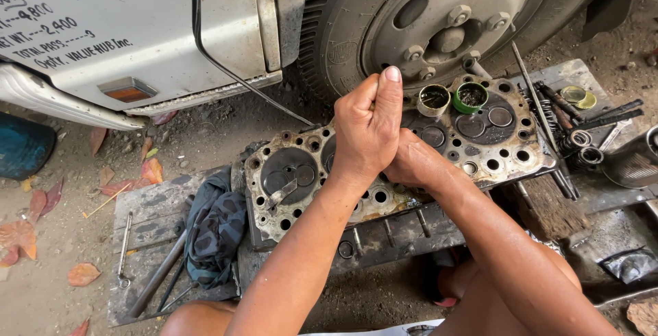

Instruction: Lapping engine valves on a cylinder head using a manual lapping tool and grinding compound

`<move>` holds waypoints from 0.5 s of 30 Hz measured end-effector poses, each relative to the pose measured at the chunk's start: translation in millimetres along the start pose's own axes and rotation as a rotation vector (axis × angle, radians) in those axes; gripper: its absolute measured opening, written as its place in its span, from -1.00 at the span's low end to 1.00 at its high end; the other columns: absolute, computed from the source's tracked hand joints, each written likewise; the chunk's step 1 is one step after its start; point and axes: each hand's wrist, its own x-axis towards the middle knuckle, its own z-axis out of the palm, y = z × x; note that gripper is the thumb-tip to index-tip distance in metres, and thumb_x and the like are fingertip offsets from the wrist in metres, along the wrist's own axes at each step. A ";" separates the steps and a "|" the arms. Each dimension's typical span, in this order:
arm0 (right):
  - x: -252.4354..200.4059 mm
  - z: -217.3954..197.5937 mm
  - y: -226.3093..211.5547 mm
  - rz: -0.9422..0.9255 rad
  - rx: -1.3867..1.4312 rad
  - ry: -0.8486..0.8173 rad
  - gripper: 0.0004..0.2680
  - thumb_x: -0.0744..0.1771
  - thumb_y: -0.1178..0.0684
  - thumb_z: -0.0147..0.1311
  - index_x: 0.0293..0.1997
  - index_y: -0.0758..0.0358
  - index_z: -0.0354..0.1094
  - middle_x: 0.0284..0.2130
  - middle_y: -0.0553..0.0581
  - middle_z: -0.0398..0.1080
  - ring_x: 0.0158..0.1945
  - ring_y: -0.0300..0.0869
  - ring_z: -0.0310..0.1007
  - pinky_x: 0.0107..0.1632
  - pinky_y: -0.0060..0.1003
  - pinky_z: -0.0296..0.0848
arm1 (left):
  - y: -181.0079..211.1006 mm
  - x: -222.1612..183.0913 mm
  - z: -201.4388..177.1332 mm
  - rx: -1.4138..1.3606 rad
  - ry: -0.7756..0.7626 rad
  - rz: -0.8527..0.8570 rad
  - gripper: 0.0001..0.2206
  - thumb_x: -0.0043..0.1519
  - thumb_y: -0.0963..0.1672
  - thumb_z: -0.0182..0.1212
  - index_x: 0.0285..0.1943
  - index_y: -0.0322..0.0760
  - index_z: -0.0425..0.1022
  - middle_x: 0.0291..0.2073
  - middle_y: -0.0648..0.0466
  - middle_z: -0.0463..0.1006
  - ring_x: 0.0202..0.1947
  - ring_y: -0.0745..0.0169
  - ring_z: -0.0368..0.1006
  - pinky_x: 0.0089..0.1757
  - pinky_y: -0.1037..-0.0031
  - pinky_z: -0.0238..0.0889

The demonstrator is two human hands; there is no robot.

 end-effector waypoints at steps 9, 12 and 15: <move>7.2 -56.3 -1.1 -0.140 0.130 0.367 -0.87 0.35 0.21 0.19 -0.03 0.22 0.51 -0.33 0.08 0.55 -0.25 -0.22 0.49 -0.13 -0.31 0.47 | -1.9 0.5 -9.5 -0.101 -0.149 -0.077 -0.58 0.43 -0.13 0.02 -0.61 -0.20 0.32 -0.77 0.13 0.29 -0.56 0.60 0.16 -0.55 0.58 0.09; 11.7 -52.3 -4.7 -0.137 0.220 0.461 -0.90 0.38 0.22 0.16 -0.02 0.28 0.48 -0.36 0.10 0.50 -0.27 -0.25 0.46 -0.17 -0.37 0.45 | -2.2 7.3 -12.6 -0.112 -0.176 -0.095 -0.57 0.44 -0.12 0.01 -0.60 -0.15 0.32 -0.76 0.19 0.28 -0.55 0.62 0.17 -0.53 0.63 0.09; 16.9 -52.2 -11.4 -0.134 0.192 0.417 -0.94 0.38 0.17 0.19 -0.09 0.27 0.48 -0.45 0.09 0.45 -0.35 -0.28 0.40 -0.32 -0.42 0.40 | -4.9 6.8 -15.1 -0.124 -0.222 -0.138 -0.59 0.44 -0.10 0.02 -0.54 -0.23 0.45 -0.73 0.10 0.40 -0.53 0.60 0.16 -0.51 0.58 0.18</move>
